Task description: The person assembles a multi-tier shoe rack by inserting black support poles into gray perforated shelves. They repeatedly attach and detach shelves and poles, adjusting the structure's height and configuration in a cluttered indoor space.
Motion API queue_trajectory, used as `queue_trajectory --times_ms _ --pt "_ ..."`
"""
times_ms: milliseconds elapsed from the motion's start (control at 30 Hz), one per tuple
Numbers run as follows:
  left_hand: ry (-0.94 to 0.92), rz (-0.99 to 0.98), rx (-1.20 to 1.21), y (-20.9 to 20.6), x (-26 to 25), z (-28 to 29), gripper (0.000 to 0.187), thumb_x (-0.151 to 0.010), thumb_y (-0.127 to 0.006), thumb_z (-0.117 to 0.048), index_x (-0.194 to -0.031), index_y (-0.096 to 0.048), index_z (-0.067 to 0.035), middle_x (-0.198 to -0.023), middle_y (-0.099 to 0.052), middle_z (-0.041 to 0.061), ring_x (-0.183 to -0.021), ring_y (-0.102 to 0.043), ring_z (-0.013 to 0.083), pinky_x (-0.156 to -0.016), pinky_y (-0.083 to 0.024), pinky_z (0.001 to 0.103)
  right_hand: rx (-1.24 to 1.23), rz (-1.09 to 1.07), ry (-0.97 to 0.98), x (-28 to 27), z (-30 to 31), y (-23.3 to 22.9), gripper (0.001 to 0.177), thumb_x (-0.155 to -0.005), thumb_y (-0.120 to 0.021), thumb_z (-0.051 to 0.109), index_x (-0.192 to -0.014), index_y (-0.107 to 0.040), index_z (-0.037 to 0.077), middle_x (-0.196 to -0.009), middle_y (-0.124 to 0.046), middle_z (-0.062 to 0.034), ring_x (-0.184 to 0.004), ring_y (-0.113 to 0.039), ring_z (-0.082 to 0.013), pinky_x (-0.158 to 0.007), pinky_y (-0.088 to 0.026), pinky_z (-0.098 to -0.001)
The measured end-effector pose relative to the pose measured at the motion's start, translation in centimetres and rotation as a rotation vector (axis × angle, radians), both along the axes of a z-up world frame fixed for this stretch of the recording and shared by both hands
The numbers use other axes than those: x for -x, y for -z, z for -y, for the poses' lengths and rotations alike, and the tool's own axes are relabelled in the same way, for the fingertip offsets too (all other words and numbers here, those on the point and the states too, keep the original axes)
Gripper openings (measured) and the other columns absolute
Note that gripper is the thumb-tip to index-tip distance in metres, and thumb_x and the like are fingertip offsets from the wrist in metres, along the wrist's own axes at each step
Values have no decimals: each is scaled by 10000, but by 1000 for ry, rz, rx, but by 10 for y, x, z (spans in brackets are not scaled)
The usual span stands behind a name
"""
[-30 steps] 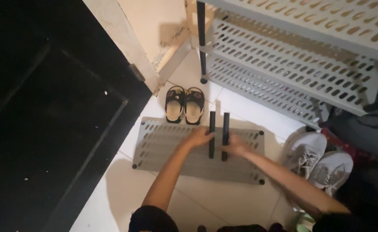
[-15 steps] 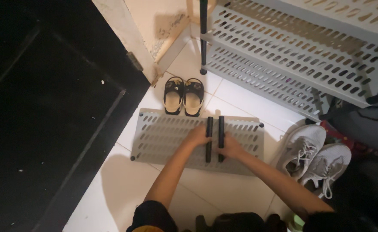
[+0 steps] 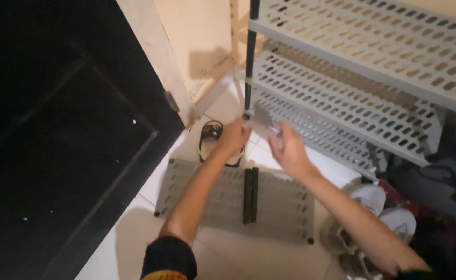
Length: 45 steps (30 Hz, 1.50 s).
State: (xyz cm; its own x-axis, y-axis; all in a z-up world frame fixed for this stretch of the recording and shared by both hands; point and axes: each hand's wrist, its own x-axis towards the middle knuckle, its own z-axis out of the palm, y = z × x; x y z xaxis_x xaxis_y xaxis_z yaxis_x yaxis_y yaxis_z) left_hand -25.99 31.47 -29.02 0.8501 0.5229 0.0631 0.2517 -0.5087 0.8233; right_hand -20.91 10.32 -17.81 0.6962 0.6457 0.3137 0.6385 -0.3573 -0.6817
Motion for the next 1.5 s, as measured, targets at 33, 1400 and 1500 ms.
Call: queue_trajectory --times_ms 33,1400,1500 --pt "-35 106 -37 -28 -19 -10 341 -970 -605 -333 -1081 -643 -13 -960 -715 273 -963 -678 464 -832 -532 528 -109 255 -17 -8 -10 -27 377 -906 -713 89 -1237 -581 -34 -1036 -647 -234 -880 -612 -398 -803 -494 -471" --pt "-169 467 -211 -174 -157 -67 363 -918 -585 -110 -1247 -476 -4 -896 -684 311 -838 -658 518 -748 -502 607 -487 -1002 -798 -212 -230 -183 242 -997 -620 210 -807 -505 113 -633 -444 -10 -596 -464 -135 -604 -409 -307" --pt "-196 362 -235 -173 -161 -67 301 -944 -574 -135 -1205 -494 -11 -893 -689 301 -837 -665 515 -765 -508 608 -616 -670 -375 -193 -232 -163 99 -971 -639 135 -1029 -579 82 -770 -584 -21 -711 -580 -137 -665 -499 -308"
